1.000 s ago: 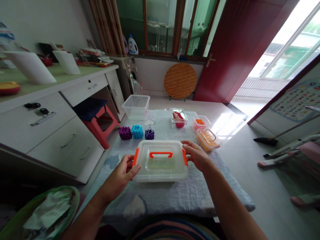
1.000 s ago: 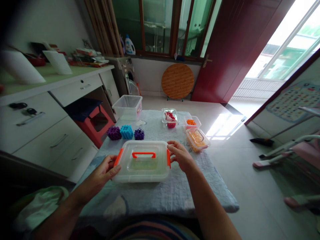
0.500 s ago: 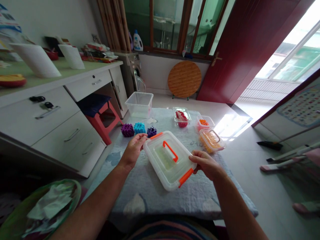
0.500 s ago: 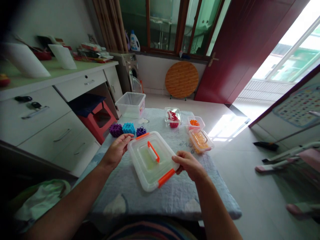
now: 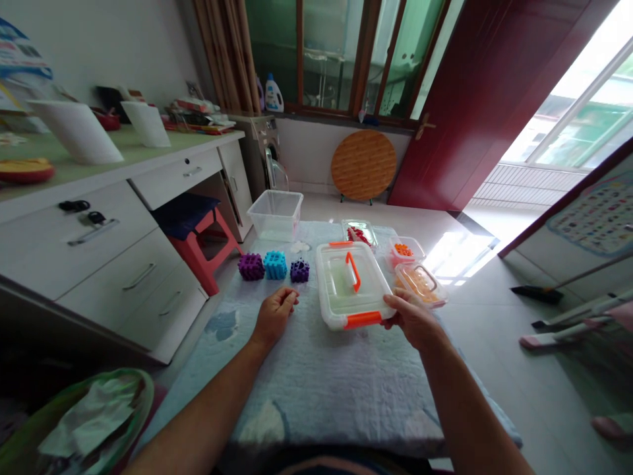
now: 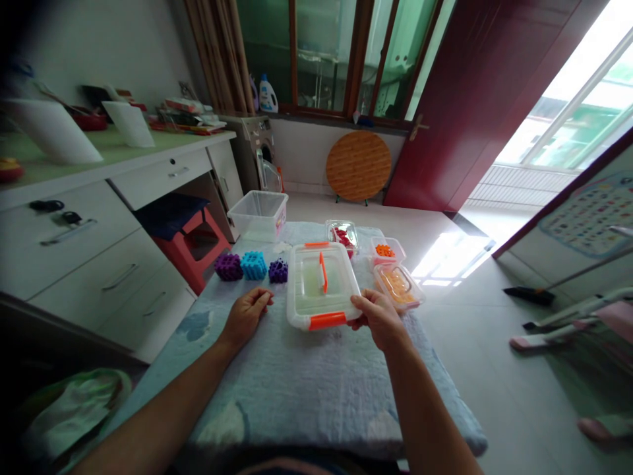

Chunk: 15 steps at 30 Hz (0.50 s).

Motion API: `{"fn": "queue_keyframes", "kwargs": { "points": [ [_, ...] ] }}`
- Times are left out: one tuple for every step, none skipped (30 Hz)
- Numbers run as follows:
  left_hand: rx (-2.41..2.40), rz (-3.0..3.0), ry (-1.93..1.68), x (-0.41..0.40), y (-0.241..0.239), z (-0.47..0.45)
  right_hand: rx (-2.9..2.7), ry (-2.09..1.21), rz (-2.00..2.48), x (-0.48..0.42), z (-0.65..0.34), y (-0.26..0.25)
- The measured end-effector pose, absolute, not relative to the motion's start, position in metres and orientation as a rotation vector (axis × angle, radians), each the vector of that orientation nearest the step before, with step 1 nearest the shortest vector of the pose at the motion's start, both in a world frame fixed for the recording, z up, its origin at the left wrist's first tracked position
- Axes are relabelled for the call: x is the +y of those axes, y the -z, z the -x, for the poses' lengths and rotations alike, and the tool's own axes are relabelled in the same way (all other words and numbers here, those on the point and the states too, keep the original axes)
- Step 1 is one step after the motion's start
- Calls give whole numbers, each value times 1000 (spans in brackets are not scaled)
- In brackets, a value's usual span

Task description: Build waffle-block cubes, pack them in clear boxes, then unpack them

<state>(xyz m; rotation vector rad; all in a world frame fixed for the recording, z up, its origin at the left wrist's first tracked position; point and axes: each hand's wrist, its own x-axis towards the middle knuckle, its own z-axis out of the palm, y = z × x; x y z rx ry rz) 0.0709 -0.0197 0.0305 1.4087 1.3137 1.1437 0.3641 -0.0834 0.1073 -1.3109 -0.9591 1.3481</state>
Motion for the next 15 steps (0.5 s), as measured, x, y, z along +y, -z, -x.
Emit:
{"fn": "queue_keyframes", "kwargs": {
  "points": [
    [1326,-1437,-1139,-20,-31,-71,-970,-1331,1299,-76,-363,-111],
    [1338,-1453,-1141,-20,-32,-70,-980,-1314,1286,-69,-361,-114],
    [1350,-1458,-1147,-20,-33,-69,-988,-1298,1272,-61,-359,-117],
    [1363,-1459,-1159,-19,-34,-68,-996,-1287,1260,-52,-356,-120],
    [1377,-1460,-1171,-18,-34,-67,-1001,-1277,1249,-43,-353,-122],
    [1389,-1462,-1183,-16,-35,-66,-1004,-1268,1238,-33,-351,-125],
    [1400,-1463,-1195,-14,-35,-64,-1007,-1265,1224,-23,-347,-126],
    [1408,-1461,-1204,-12,-35,-63,-1000,-1263,1208,-12,-344,-128],
    [1412,-1455,-1211,-10,-35,-62,-987,-1263,1196,-2,-341,-129],
    [1413,-1447,-1218,-8,-35,-61,-970,-1267,1192,9,-338,-129],
    [1412,-1438,-1222,-7,-34,-59,-946,-1267,1198,19,-334,-129],
    [1412,-1431,-1223,-5,-33,-59,-923,-1269,1213,29,-330,-128],
    [1413,-1425,-1221,-4,-32,-58,-904,-1269,1233,37,-326,-127],
    [1413,-1423,-1217,-3,-31,-57,-887,-1268,1252,45,-323,-125],
    [1412,-1425,-1212,-2,-30,-57,-875,-1268,1268,52,-319,-124]
  ]
}}
